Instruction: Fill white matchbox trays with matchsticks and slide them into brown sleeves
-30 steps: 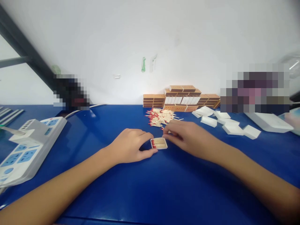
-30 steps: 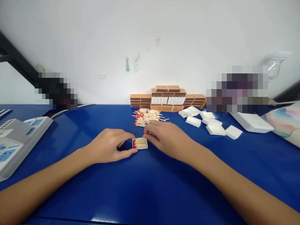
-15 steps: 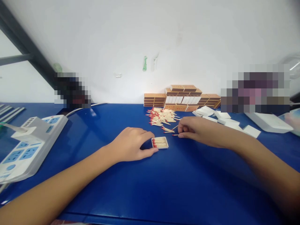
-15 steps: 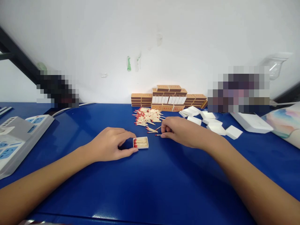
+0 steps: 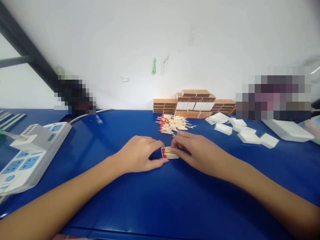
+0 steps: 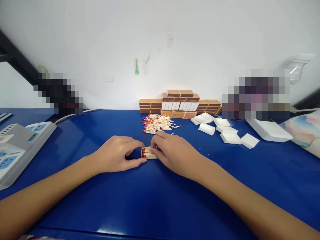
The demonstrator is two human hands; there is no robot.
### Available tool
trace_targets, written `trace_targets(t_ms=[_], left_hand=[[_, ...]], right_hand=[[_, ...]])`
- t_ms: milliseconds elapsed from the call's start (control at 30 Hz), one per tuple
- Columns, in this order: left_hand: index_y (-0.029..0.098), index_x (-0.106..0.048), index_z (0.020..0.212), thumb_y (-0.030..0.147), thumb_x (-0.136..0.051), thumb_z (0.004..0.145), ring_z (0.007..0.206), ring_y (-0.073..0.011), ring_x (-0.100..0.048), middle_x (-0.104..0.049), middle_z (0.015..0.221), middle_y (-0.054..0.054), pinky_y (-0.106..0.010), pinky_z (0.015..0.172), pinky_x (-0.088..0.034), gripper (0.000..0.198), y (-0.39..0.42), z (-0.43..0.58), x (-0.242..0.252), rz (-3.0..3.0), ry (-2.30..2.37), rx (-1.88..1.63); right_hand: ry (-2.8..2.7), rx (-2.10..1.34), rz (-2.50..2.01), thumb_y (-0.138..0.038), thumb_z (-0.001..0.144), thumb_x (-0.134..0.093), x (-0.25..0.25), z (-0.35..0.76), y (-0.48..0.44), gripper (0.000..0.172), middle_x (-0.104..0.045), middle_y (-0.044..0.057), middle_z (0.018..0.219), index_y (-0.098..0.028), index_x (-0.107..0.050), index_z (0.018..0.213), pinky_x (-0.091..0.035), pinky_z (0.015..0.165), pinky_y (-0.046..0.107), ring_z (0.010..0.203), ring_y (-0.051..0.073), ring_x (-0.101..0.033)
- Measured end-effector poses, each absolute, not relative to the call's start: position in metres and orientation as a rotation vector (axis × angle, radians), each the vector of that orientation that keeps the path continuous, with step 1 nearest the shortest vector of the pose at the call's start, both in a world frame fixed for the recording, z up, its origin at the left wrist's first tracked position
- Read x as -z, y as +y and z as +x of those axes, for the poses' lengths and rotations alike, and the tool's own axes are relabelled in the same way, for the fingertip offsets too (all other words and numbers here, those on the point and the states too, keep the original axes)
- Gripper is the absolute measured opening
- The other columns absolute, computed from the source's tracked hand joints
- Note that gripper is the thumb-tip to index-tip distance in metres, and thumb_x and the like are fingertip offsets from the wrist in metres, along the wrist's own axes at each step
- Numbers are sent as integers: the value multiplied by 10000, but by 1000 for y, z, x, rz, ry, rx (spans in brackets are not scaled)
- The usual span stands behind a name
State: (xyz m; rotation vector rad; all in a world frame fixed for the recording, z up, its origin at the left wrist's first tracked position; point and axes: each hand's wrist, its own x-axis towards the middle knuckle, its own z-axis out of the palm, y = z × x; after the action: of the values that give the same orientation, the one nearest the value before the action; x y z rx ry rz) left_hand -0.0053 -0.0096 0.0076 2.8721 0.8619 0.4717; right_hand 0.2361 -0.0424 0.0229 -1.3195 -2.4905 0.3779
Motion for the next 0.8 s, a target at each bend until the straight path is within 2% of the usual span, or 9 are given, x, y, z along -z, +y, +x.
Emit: trace_targets(t_ms=[100, 267, 500, 667, 800], left_hand=[[196, -712, 1050, 492, -631, 968, 633, -145, -620, -657, 711, 15, -278, 597, -411, 317, -10, -5, -8, 2874, 861, -480], [192, -711, 1064, 493, -638, 966, 639, -149, -621, -658, 714, 16, -282, 599, -406, 324, -9, -6, -6, 2877, 850, -491], [188, -708, 1070, 483, -615, 981, 663, -154, -629, -668, 735, 13, -291, 613, -416, 322, -9, -5, -6, 2880, 842, -475], [192, -709, 1075, 480, -638, 968, 646, -147, -625, -662, 716, 21, -288, 610, -417, 315, -9, -5, -7, 2874, 819, -490], [190, -707, 1068, 475, -643, 966, 651, -146, -625, -665, 723, 23, -289, 608, -413, 309, -10, -5, -7, 2872, 824, -480]], right_hand=[[-2493, -434, -1271, -249, 1015, -562, -24, 240, -41, 125, -658, 39, 924, -213, -648, 932, -414, 637, 292, 728, 158, -591], [-2533, -516, -1214, -290, 1043, -551, -27, 240, -42, 197, -661, 37, 935, -210, -653, 894, -421, 661, 296, 746, 153, -595], [-2546, -512, -1203, -270, 1044, -555, -25, 241, -41, 179, -656, 26, 927, -211, -650, 904, -406, 659, 290, 740, 150, -587], [-2583, -407, -1241, -228, 1007, -619, -24, 243, -38, 87, -663, 37, 974, -213, -687, 954, -400, 644, 282, 736, 152, -604], [-2578, -411, -1198, -227, 1027, -580, -24, 246, -36, 125, -663, 37, 968, -212, -686, 961, -403, 649, 283, 746, 152, -607]])
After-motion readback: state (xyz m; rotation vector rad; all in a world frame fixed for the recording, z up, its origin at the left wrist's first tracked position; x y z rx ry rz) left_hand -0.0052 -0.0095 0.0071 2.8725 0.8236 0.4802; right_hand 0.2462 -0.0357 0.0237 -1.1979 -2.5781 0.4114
